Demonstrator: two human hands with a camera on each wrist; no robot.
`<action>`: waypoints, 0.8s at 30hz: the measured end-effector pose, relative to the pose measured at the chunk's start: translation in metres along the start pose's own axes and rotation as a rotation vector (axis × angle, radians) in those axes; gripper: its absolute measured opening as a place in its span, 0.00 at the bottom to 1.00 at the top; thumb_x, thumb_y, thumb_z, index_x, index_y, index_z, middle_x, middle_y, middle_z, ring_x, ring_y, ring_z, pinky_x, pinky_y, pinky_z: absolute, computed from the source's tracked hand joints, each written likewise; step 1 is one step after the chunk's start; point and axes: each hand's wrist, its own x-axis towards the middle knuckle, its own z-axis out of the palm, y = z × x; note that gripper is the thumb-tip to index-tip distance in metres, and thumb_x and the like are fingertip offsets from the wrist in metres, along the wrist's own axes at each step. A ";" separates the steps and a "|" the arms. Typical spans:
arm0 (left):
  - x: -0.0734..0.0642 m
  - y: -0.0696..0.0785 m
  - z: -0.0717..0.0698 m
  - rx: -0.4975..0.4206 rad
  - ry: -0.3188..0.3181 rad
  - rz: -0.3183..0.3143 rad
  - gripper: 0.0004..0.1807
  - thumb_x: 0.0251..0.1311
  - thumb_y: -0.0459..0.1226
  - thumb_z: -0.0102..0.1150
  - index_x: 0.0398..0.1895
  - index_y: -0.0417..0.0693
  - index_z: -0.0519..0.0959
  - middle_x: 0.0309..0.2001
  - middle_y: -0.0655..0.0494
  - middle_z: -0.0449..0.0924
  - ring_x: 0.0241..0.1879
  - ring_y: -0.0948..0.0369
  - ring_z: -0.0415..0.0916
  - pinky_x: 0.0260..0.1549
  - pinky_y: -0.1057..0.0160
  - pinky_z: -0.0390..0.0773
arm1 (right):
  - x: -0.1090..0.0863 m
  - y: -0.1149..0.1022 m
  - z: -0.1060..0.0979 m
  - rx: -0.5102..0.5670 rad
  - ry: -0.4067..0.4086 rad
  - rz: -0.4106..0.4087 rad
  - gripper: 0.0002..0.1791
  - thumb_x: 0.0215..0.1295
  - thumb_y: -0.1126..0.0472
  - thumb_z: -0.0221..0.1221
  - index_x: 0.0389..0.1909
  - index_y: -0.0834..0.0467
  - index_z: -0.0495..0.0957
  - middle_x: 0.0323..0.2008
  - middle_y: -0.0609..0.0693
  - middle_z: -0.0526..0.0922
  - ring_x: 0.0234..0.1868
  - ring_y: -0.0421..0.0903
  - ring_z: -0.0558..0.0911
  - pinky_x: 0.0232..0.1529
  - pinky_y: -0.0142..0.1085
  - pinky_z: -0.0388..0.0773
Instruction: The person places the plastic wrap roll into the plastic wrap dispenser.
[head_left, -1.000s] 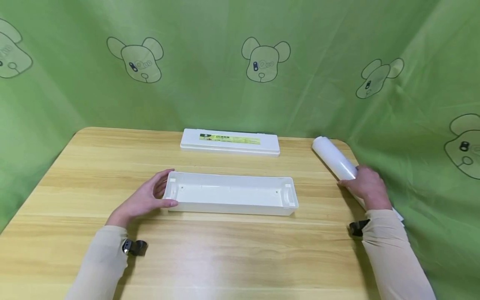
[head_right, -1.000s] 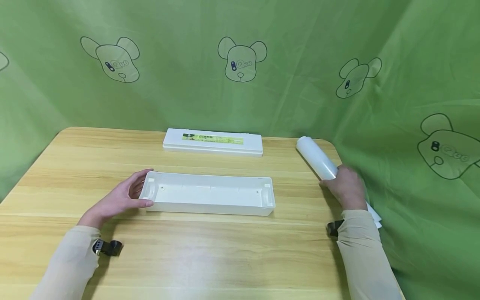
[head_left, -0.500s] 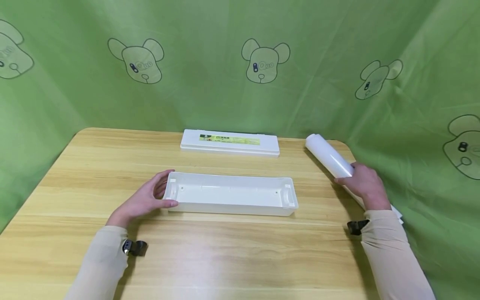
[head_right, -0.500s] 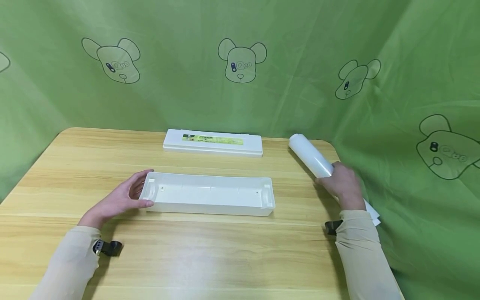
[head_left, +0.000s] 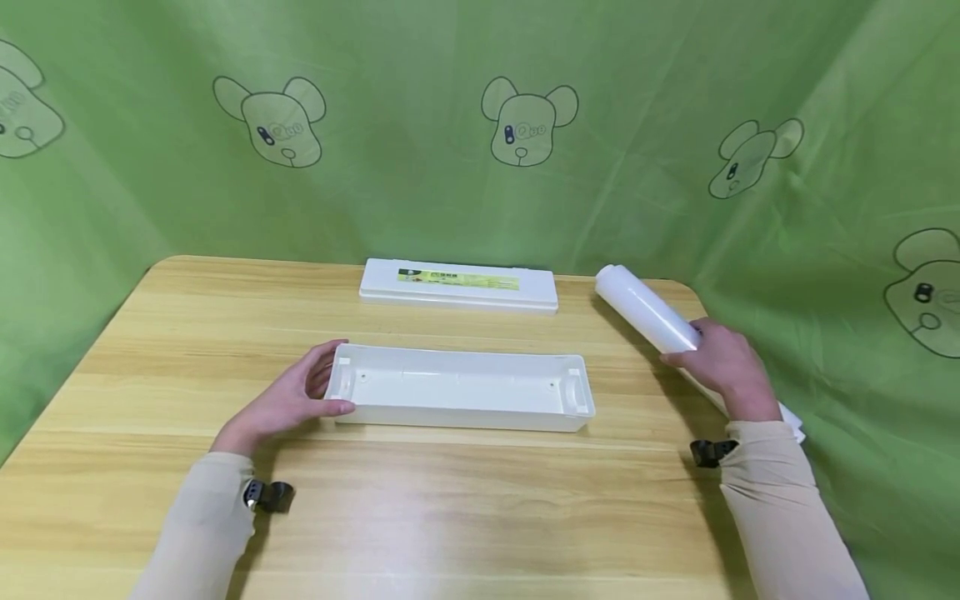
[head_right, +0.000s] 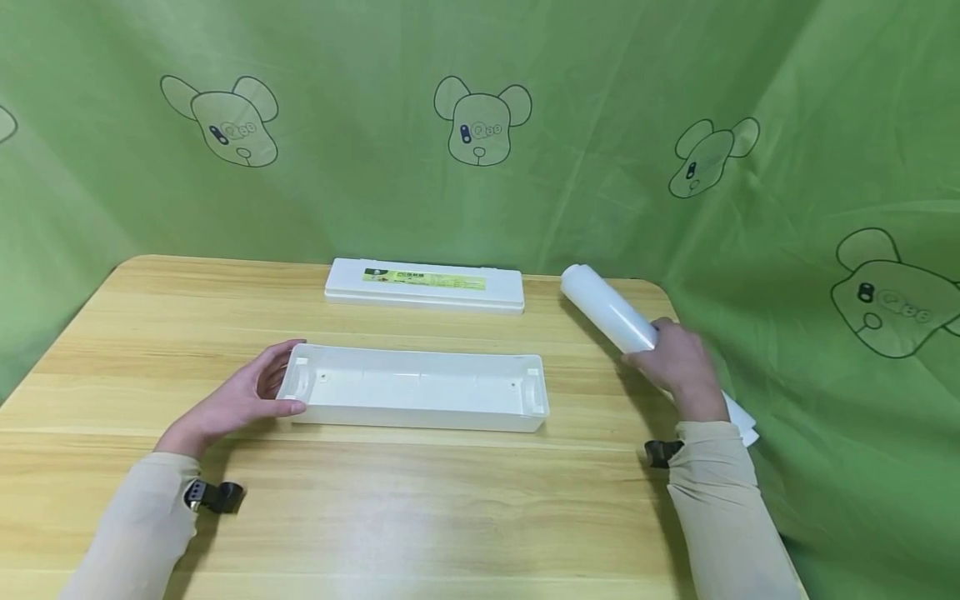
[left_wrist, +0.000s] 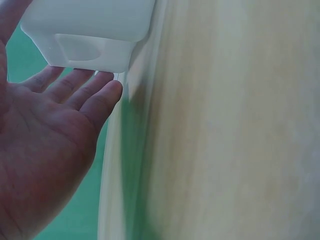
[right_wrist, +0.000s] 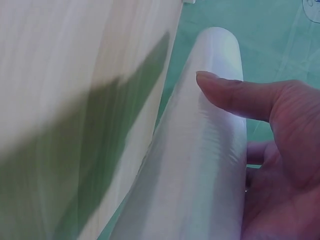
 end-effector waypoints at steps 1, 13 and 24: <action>0.000 0.000 0.000 -0.001 -0.001 0.000 0.55 0.54 0.32 0.72 0.77 0.40 0.45 0.75 0.38 0.46 0.73 0.43 0.48 0.69 0.53 0.53 | -0.001 -0.002 -0.001 0.000 -0.005 -0.002 0.45 0.53 0.46 0.70 0.61 0.73 0.65 0.48 0.72 0.76 0.42 0.66 0.76 0.38 0.59 0.75; 0.001 0.000 -0.001 -0.010 -0.008 0.005 0.55 0.55 0.34 0.72 0.78 0.42 0.44 0.76 0.38 0.46 0.73 0.43 0.48 0.69 0.53 0.53 | 0.000 -0.019 -0.011 0.023 -0.005 -0.069 0.47 0.53 0.47 0.71 0.66 0.70 0.64 0.52 0.72 0.74 0.48 0.68 0.75 0.46 0.65 0.72; -0.002 0.001 0.001 0.008 -0.006 -0.019 0.55 0.56 0.36 0.71 0.78 0.43 0.42 0.76 0.38 0.45 0.73 0.43 0.47 0.69 0.51 0.52 | 0.001 -0.027 -0.005 0.023 -0.039 -0.133 0.45 0.52 0.49 0.72 0.65 0.69 0.66 0.51 0.69 0.77 0.47 0.64 0.76 0.46 0.60 0.74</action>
